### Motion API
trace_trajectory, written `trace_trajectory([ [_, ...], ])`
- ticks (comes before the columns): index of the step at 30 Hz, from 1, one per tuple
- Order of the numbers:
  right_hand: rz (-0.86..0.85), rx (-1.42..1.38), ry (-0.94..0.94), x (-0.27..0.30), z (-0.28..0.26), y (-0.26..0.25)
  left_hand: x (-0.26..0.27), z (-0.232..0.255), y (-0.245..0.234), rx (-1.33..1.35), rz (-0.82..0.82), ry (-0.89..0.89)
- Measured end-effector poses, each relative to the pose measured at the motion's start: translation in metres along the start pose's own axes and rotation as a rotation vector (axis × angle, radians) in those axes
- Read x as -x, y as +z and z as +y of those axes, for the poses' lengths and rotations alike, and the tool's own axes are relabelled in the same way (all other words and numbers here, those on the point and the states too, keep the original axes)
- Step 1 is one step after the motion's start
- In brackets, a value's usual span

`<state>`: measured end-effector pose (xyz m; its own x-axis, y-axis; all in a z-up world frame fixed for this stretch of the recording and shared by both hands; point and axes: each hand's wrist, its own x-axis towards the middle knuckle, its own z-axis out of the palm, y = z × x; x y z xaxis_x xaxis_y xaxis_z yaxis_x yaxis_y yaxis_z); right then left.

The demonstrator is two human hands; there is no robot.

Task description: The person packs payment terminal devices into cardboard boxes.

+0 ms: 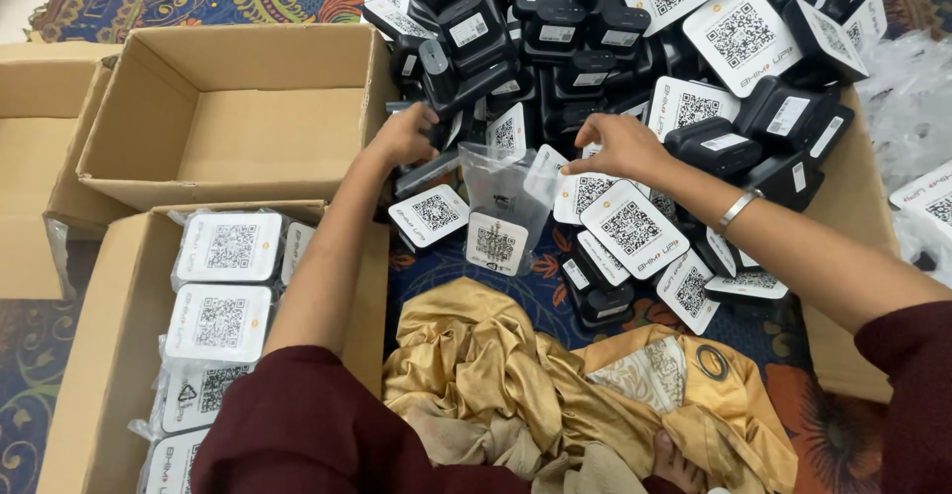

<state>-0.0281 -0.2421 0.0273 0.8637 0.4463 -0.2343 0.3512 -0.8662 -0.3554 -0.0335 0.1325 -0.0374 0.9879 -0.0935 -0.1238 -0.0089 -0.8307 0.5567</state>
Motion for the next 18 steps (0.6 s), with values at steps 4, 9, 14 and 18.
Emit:
trace_trajectory([
  [4, -0.229, -0.537, 0.148, -0.009, 0.010, 0.041, 0.020, -0.016, 0.047, 0.641, -0.273, -0.171],
  [9, -0.381, -0.585, 0.006, -0.011, -0.001, 0.069, 0.022, -0.003, 0.110, 0.894, -0.378, -0.175],
  [14, -0.186, -0.327, -0.274, -0.017, -0.020, 0.069, -0.008, -0.003, 0.166, 0.850, -0.146, -0.219],
  [18, 0.135, -0.233, -0.613, -0.028, -0.025, 0.083, -0.018, -0.014, 0.195, 0.816, -0.073, -0.285],
])
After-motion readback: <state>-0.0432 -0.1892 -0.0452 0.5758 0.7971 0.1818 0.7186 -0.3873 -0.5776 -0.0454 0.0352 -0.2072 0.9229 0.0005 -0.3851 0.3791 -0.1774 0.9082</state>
